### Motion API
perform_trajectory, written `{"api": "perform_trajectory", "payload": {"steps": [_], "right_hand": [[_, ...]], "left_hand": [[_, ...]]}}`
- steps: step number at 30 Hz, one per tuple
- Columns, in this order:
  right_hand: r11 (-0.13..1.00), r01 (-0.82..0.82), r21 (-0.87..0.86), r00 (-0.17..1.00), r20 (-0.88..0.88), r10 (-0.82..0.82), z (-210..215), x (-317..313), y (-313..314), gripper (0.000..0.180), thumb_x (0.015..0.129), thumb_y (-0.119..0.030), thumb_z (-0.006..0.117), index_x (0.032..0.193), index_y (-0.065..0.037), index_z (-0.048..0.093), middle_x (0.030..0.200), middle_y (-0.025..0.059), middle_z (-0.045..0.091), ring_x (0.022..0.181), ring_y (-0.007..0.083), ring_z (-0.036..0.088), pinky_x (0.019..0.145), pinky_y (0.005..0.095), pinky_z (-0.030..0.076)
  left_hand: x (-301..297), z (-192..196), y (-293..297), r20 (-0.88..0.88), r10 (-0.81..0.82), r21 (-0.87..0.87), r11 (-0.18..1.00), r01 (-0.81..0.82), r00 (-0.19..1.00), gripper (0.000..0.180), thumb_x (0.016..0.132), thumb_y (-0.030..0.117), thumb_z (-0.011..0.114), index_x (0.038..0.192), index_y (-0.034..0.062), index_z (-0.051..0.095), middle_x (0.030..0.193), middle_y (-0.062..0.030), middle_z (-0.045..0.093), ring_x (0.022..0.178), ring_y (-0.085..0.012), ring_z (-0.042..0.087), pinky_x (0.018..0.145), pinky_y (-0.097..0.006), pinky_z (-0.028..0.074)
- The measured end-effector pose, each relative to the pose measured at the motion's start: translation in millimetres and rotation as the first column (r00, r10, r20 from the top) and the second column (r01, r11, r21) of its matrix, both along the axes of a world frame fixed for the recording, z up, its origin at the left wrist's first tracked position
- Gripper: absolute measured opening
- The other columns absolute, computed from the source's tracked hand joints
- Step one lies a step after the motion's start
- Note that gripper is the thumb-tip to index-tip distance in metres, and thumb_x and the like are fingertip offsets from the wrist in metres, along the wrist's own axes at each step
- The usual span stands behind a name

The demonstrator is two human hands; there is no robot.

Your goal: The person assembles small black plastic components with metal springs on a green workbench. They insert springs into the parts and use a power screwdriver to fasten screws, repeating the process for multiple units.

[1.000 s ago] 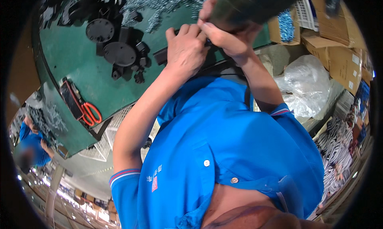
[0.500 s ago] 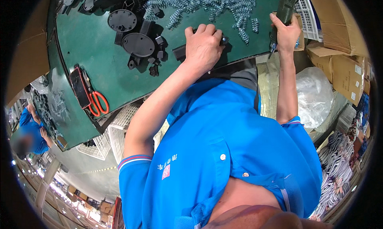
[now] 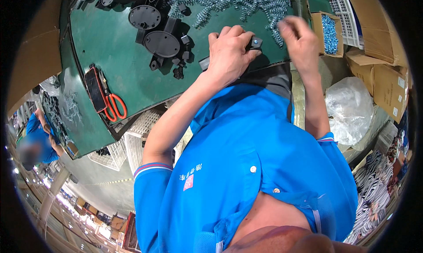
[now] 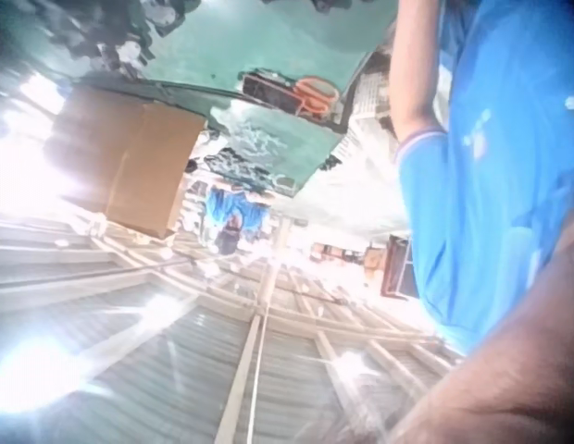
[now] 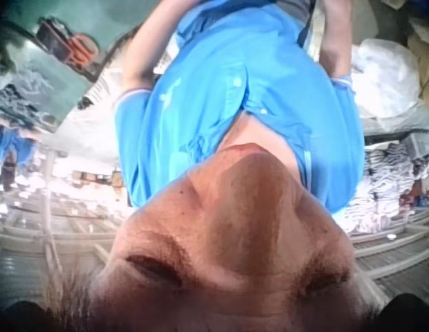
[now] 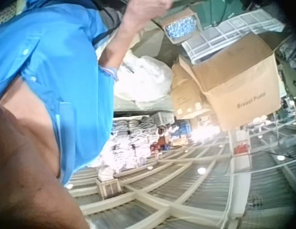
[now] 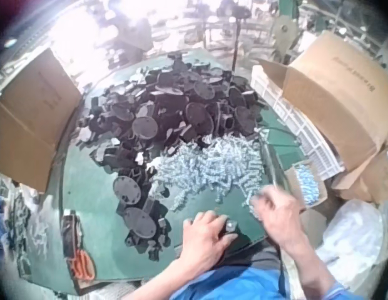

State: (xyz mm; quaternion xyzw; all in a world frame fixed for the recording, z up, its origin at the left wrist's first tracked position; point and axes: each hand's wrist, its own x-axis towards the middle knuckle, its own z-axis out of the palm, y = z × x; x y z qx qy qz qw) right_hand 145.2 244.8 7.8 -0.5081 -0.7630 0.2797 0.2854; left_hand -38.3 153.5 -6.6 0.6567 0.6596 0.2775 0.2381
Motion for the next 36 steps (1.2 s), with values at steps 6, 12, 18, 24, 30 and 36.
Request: {"api": "perform_trajectory", "payload": {"steps": [6, 12, 18, 24, 30, 36], "right_hand": [[0.651, -0.278, -0.706, 0.908, -0.415, -0.062, -15.6, -17.6, -46.2, 0.054, 0.097, -0.052, 0.056, 0.077, -0.002, 0.065, 0.06, -0.0005, 0.05, 0.053, 0.0052, 0.041, 0.047, 0.0232, 0.031], [0.302, -0.304, -0.903, 0.855, -0.399, -0.331, -26.1, -20.0, -58.6, 0.047, 0.094, -0.047, 0.062, 0.069, -0.007, 0.059, 0.055, -0.003, 0.043, 0.042, 0.0044, 0.03, 0.038, 0.0219, 0.02], [0.131, -0.236, -0.963, 0.84, -0.27, -0.47, -29.9, -27.7, -64.0, 0.046, 0.093, -0.048, 0.064, 0.067, -0.014, 0.048, 0.053, -0.0052, 0.035, 0.04, 0.0043, 0.024, 0.038, 0.0224, 0.015], [0.096, -0.229, -0.969, 0.864, -0.248, -0.439, -30.2, -26.1, -65.0, 0.046, 0.093, -0.049, 0.063, 0.066, -0.015, 0.047, 0.054, -0.0052, 0.035, 0.04, 0.005, 0.025, 0.039, 0.0231, 0.016], [0.331, -0.33, -0.884, 0.943, -0.294, 0.156, -14.9, -30.5, -53.1, 0.051, 0.096, -0.054, 0.055, 0.075, -0.007, 0.061, 0.056, 0.0014, 0.051, 0.044, 0.0126, 0.044, 0.041, 0.0271, 0.031], [0.45, -0.871, -0.199, 0.491, -0.401, 0.774, 103.0, -57.0, -66.5, 0.034, 0.079, -0.026, 0.073, 0.102, -0.003, 0.065, 0.077, 0.0076, 0.06, 0.063, 0.0216, 0.06, 0.052, 0.0339, 0.046]], "left_hand": [[0.4, 17.8, -12.3, 0.138, 0.037, -0.161, 0.987, -0.015, 0.99, 0.036, 0.077, 0.031, 0.076, 0.103, 0.0065, 0.072, 0.09, -0.0098, 0.063, 0.089, -0.0311, 0.061, 0.075, -0.043, 0.047], [-3.1, 13.9, -16.8, 0.174, 0.068, -0.471, 0.882, 0.023, 0.982, 0.035, 0.079, 0.033, 0.071, 0.099, 0.0057, 0.073, 0.096, -0.0164, 0.066, 0.088, -0.0373, 0.065, 0.077, -0.044, 0.051], [-7.3, 11.6, -12.4, 0.181, 0.094, -0.616, 0.786, 0.039, 0.979, 0.032, 0.082, 0.033, 0.072, 0.099, 0.0059, 0.074, 0.08, -0.0166, 0.07, 0.077, -0.0298, 0.069, 0.074, -0.041, 0.052], [-11.9, 6.6, -11.3, 0.256, 0.098, -0.648, 0.756, 0.095, 0.962, 0.031, 0.082, 0.03, 0.073, 0.098, 0.0039, 0.075, 0.073, -0.0137, 0.068, 0.066, -0.0208, 0.065, 0.066, -0.036, 0.051], [-26.2, 20.8, -38.0, 0.202, 0.048, -0.508, 0.859, 0.063, 0.978, 0.032, 0.08, 0.029, 0.072, 0.092, -0.0005, 0.071, 0.079, -0.014, 0.066, 0.073, -0.0309, 0.065, 0.068, -0.041, 0.051], [-107.8, 67.5, -204.3, -0.388, 0.061, -0.596, 0.745, -0.301, 0.92, 0.027, 0.075, 0.025, 0.073, 0.096, 0.008, 0.069, 0.091, -0.0117, 0.058, 0.094, -0.0318, 0.058, 0.078, -0.045, 0.043]]}}
